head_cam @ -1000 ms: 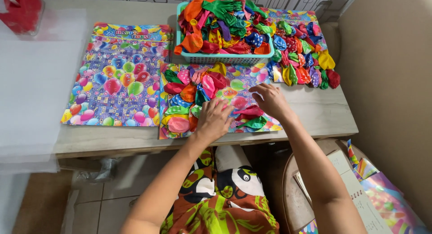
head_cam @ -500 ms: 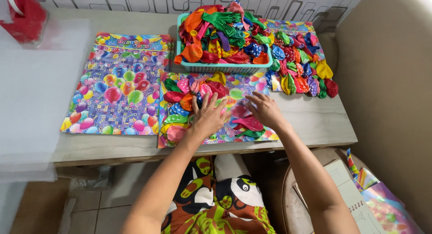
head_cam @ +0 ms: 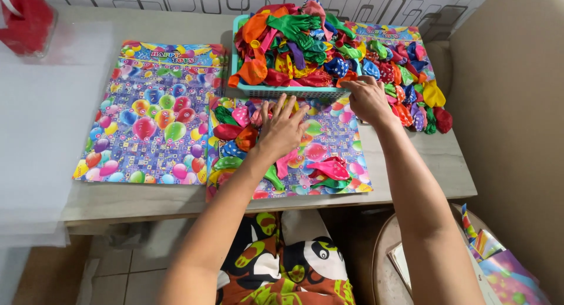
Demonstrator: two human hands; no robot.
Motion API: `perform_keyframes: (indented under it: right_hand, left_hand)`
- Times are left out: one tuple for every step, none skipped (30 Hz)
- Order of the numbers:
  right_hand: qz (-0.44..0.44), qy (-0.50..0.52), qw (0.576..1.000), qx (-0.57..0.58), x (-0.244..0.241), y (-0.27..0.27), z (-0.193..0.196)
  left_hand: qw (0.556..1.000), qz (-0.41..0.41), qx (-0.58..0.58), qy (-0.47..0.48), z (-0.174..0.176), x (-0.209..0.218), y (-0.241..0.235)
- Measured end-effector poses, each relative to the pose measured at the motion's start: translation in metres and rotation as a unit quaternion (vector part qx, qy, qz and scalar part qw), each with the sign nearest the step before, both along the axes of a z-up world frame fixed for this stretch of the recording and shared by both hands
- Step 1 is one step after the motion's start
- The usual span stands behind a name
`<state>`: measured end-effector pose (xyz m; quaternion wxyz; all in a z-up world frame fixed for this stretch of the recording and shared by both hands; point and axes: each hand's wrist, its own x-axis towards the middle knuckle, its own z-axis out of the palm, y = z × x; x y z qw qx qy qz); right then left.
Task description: Organizing and arranging colorful balloons from a basket onto decorative display cards.
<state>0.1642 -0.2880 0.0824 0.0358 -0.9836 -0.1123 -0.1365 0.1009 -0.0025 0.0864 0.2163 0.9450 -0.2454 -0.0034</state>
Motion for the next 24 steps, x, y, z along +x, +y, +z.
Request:
perform_keyframes:
  right_hand:
    - [0.000, 0.000, 1.000, 0.000, 0.002, 0.001, 0.004]
    - [0.002, -0.016, 1.000, 0.013, 0.003, 0.003, 0.007]
    - [0.004, -0.032, 0.999, 0.026, 0.004, 0.004, 0.011]
    - [0.005, -0.031, 0.999, 0.025, 0.014, -0.004, 0.005]
    - [0.020, -0.050, 0.997, 0.061, 0.023, -0.011, -0.001]
    - [0.034, -0.069, 0.992, 0.098, 0.032, -0.019, -0.007]
    - [0.035, -0.069, 0.992, 0.098, 0.029, -0.017, 0.001]
    - [0.031, -0.080, 0.987, 0.138, 0.026, -0.016, 0.010]
    - [0.028, -0.090, 0.980, 0.177, 0.022, -0.014, 0.019]
    - [0.029, -0.090, 0.980, 0.176, 0.019, -0.010, 0.030]
    - [0.011, -0.082, 0.970, 0.228, 0.014, -0.007, 0.041]
    - [-0.010, -0.074, 0.957, 0.280, 0.008, -0.004, 0.051]
    - [-0.011, -0.073, 0.957, 0.279, -0.004, 0.006, 0.065]
    - [0.021, -0.049, 0.937, 0.346, -0.016, 0.016, 0.081]
    - [0.052, -0.025, 0.910, 0.411, -0.028, 0.026, 0.096]
    - [0.052, -0.026, 0.910, 0.410, -0.035, 0.030, 0.101]
    - [0.062, -0.001, 0.895, 0.442, -0.041, 0.034, 0.106]
    - [0.074, 0.025, 0.878, 0.473, -0.047, 0.039, 0.111]
    - [0.075, 0.026, 0.878, 0.472, -0.054, 0.044, 0.115]
    - [0.073, 0.043, 0.858, 0.506, -0.061, 0.050, 0.118]
    - [0.071, 0.061, 0.837, 0.538, -0.068, 0.056, 0.121]
    - [0.072, 0.062, 0.837, 0.539, -0.071, 0.059, 0.116]
    - [0.065, 0.065, 0.821, 0.563, -0.074, 0.060, 0.111]
    - [0.056, 0.067, 0.805, 0.587, -0.077, 0.061, 0.105]
  left_hand:
    - [1.000, 0.000, 0.000, 0.000, -0.011, 0.003, 0.000]
    - [1.000, -0.007, -0.009, -0.019, -0.022, 0.005, 0.000]
    - [0.999, -0.015, -0.019, -0.037, -0.033, 0.007, 0.000]
    - [0.999, -0.014, -0.019, -0.036, -0.037, 0.009, 0.000]
    - [0.998, -0.013, -0.034, -0.049, -0.041, 0.010, 0.001]
    - [0.997, -0.013, -0.050, -0.061, -0.044, 0.011, 0.002]
    - [0.997, -0.012, -0.050, -0.061, -0.046, 0.013, 0.001]
    - [0.995, -0.009, -0.074, -0.069, -0.047, 0.014, 0.000]
    - [0.992, -0.006, -0.097, -0.078, -0.049, 0.016, 0.000]
    - [0.992, -0.005, -0.098, -0.078, -0.056, 0.023, -0.003]
    - [0.985, 0.003, -0.141, -0.099, -0.063, 0.031, -0.006]
    - [0.976, 0.008, -0.183, -0.119, -0.072, 0.036, -0.010]
    - [0.976, 0.008, -0.184, -0.117, -0.054, 0.032, -0.008]
    - [0.961, 0.001, -0.277, -0.014, -0.036, 0.028, -0.007]
    - [0.927, -0.005, -0.364, 0.089, -0.018, 0.024, -0.006]
    - [0.927, -0.006, -0.365, 0.089, -0.016, 0.025, -0.011]
    - [0.879, -0.018, -0.454, 0.141, -0.013, 0.025, -0.016]
    - [0.821, -0.028, -0.538, 0.190, -0.011, 0.025, -0.020]
    - [0.820, -0.027, -0.539, 0.190, -0.004, 0.022, -0.023]
    - [0.769, -0.025, -0.581, 0.265, 0.003, 0.018, -0.026]
    - [0.710, -0.023, -0.617, 0.337, 0.011, 0.014, -0.029]
    - [0.710, -0.022, -0.618, 0.337, -0.001, 0.018, -0.034]
    - [0.661, -0.021, -0.667, 0.344, -0.012, 0.022, -0.040]
    - [0.608, -0.022, -0.712, 0.351, -0.024, 0.026, -0.047]
